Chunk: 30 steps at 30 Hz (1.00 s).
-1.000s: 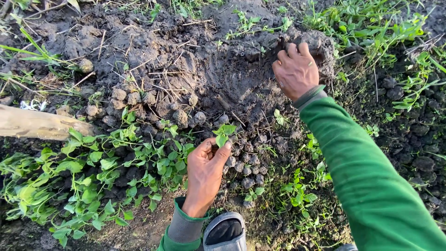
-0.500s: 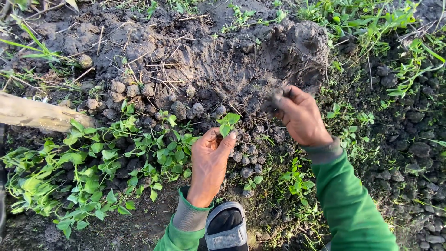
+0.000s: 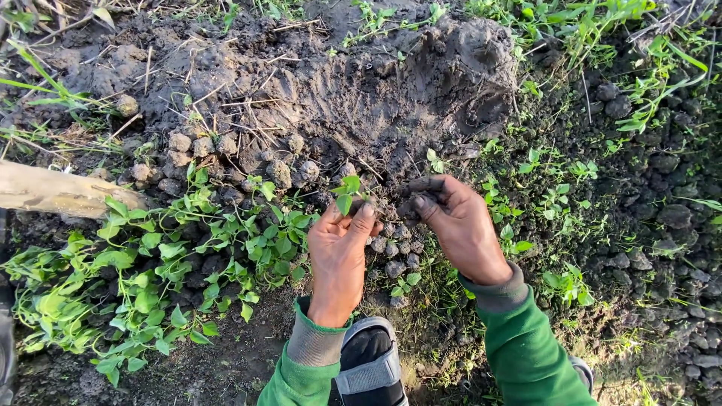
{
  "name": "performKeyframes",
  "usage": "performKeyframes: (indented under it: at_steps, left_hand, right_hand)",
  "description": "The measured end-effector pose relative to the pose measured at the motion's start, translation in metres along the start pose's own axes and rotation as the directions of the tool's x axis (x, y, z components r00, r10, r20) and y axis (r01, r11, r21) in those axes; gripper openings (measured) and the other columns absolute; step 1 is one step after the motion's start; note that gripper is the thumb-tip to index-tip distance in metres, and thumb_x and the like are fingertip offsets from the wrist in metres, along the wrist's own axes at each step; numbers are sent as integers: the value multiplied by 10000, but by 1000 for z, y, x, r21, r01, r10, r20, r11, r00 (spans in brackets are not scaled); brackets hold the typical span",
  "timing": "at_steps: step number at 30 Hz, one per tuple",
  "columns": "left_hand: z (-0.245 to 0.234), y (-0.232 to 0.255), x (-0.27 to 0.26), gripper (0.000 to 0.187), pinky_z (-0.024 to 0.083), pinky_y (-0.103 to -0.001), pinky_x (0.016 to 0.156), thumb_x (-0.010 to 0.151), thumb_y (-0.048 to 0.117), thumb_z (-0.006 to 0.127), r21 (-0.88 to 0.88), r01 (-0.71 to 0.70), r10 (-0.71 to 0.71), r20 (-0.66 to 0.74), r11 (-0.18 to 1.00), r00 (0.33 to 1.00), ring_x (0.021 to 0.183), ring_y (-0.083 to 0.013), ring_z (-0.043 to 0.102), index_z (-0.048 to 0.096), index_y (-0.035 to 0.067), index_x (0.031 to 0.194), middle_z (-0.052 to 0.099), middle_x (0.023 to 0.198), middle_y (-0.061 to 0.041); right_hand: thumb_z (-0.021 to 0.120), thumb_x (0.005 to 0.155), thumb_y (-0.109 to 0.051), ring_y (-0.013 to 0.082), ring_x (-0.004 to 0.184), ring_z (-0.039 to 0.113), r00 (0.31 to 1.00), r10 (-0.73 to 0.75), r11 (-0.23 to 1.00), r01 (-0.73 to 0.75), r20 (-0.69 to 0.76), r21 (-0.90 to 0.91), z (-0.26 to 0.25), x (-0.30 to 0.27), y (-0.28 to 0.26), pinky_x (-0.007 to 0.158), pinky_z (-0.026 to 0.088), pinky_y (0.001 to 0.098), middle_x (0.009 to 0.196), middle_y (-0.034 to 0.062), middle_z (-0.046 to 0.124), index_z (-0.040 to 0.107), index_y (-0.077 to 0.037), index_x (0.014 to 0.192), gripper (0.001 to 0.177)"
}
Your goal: Handling and preparing small seedlings in a garden soil area.
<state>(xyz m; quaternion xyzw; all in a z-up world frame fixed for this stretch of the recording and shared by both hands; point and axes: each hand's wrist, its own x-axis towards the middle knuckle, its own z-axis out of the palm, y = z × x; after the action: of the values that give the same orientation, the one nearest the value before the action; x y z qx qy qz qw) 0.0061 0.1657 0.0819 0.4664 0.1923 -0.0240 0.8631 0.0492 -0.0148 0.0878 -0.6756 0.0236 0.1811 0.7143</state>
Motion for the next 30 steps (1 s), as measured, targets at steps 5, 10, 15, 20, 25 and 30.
performKeyframes:
  at_steps: [5, 10, 15, 20, 25, 30]
  left_hand:
    - [-4, -1, -2, 210, 543, -282, 779, 972, 154, 711, 38, -13, 13, -13, 999, 1000, 843, -91, 602, 720, 20, 1134, 692, 963, -7]
    - [-15, -8, 1, 182, 535, -280, 774, 998, 158, 705, 56, 6, -5, -25, 998, 1000, 817, -90, 577, 719, 5, 1095, 675, 935, -10]
    - [-16, -13, 4, 190, 526, -271, 758, 997, 153, 703, 116, 0, 4, -36, 993, 999, 805, -96, 586, 708, -8, 1097, 677, 933, -19]
    - [-13, -5, 4, 227, 559, -272, 736, 949, 151, 693, 170, 48, -31, -100, 984, 994, 810, -91, 621, 699, 17, 1132, 712, 959, -15]
    - [-22, -10, 5, 226, 529, -276, 751, 1009, 149, 684, 142, -6, 18, -83, 990, 996, 816, -105, 598, 711, -4, 1173, 689, 961, -40]
    - [-6, -6, 7, 168, 604, -296, 733, 1007, 157, 680, 10, -4, 3, 19, 1000, 1000, 823, -108, 636, 715, 11, 1082, 691, 942, -34]
  right_hand:
    - [590, 995, -47, 140, 950, 717, 997, 42, 997, -46, -61, -56, -23, 4, 0, 867, 606, 276, 1074, 92, 741, 630, 16, 1212, 230]
    - [659, 980, -115, 173, 809, 700, 962, 71, 872, -187, -262, -452, -57, 19, 5, 708, 575, 320, 958, 115, 756, 678, 6, 1099, 171]
    - [635, 964, -63, 226, 755, 683, 945, -319, 532, 120, -68, -838, -81, 59, 39, 680, 559, 360, 917, 154, 713, 643, 41, 1089, 163]
    - [629, 1011, -52, 224, 796, 686, 896, -439, 452, 281, 63, -846, -83, 79, -4, 701, 566, 346, 964, 157, 715, 670, 23, 1116, 136]
    - [633, 1038, -85, 202, 789, 668, 968, -161, 733, -14, -194, -680, -74, 48, -56, 666, 527, 330, 985, 142, 726, 678, 14, 1175, 174]
    - [547, 962, 57, 194, 1022, 724, 998, 38, 991, -44, -50, -124, -46, 8, -37, 949, 606, 341, 1133, 123, 736, 627, 28, 1217, 269]
